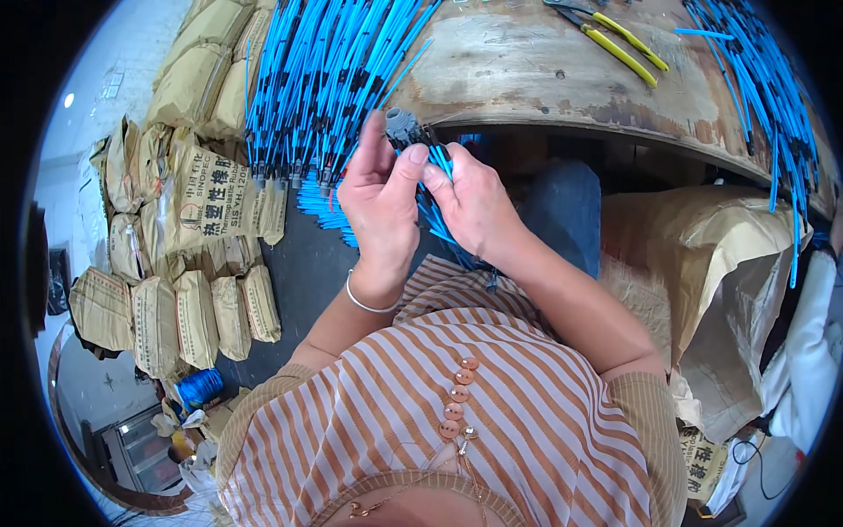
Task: Insert blue cables into a grey connector block and secure them using pliers.
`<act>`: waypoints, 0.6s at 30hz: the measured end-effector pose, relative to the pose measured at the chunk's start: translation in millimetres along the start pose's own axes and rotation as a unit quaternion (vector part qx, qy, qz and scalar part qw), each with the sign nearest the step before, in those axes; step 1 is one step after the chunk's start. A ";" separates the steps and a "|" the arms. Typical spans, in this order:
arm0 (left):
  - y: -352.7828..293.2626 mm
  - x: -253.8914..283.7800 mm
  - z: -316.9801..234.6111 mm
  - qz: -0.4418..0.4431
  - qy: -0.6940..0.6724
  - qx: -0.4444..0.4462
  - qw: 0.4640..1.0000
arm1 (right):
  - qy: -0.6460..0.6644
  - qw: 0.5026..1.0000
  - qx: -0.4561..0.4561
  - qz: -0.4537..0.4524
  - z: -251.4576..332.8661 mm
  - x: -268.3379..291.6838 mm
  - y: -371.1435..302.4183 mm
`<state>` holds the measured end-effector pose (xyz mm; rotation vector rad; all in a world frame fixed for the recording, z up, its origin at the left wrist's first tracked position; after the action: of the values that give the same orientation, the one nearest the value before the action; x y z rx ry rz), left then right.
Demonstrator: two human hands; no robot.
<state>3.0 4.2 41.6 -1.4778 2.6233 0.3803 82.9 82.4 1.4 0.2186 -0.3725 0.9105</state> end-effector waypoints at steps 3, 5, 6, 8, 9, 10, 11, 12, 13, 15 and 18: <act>2.6 -1.0 -0.4 0.023 -0.015 0.014 1.000 | 0.018 1.000 0.006 -0.006 5.7 3.2 -0.7; 4.7 -1.4 -0.9 0.046 -0.030 0.028 0.998 | 0.036 0.999 0.013 -0.012 9.0 5.2 -1.1; 5.5 0.3 -2.3 0.046 -0.029 0.028 0.998 | 0.036 0.999 0.013 -0.012 8.8 5.2 -1.0; 7.0 2.5 -4.6 0.057 -0.018 0.034 0.998 | 0.032 0.999 0.012 0.008 6.9 2.7 0.0; 7.7 3.4 -5.5 0.063 -0.012 0.038 0.997 | 0.029 0.999 0.012 0.018 5.8 1.3 0.4; 8.1 3.8 -6.1 0.069 -0.006 0.041 0.997 | 0.027 0.999 0.011 0.029 5.0 -0.6 0.3; 8.1 4.8 -7.1 0.069 -0.006 0.042 0.997 | 0.027 0.999 0.011 0.029 4.0 -2.8 -1.0; 8.0 5.6 -8.8 0.068 0.000 0.037 0.997 | 0.008 0.998 0.053 -0.033 8.0 1.9 -3.9; 7.8 6.5 -10.2 0.067 0.006 0.032 0.997 | -0.012 0.991 0.095 -0.095 11.9 5.8 -8.7; 7.5 8.6 -12.5 0.066 0.018 0.023 0.997 | -0.052 0.959 0.176 -0.217 21.4 14.9 -21.0; 5.6 13.6 -13.1 0.087 0.012 -0.001 0.996 | -0.082 0.964 0.187 -0.172 21.8 15.4 -18.5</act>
<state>-8.5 -7.7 52.3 -1.2662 2.7795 0.3819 101.5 75.1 27.1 0.6898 -0.3000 0.6129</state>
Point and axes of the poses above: each hand's wrist, its own y-axis towards the middle knuckle, its own x-axis out of the back of the hand, z = x × y, the point moved 7 cm from there along y, towards the middle knuckle, and after that the axes turned 11 degrees about -y, right-handed, at the moved point
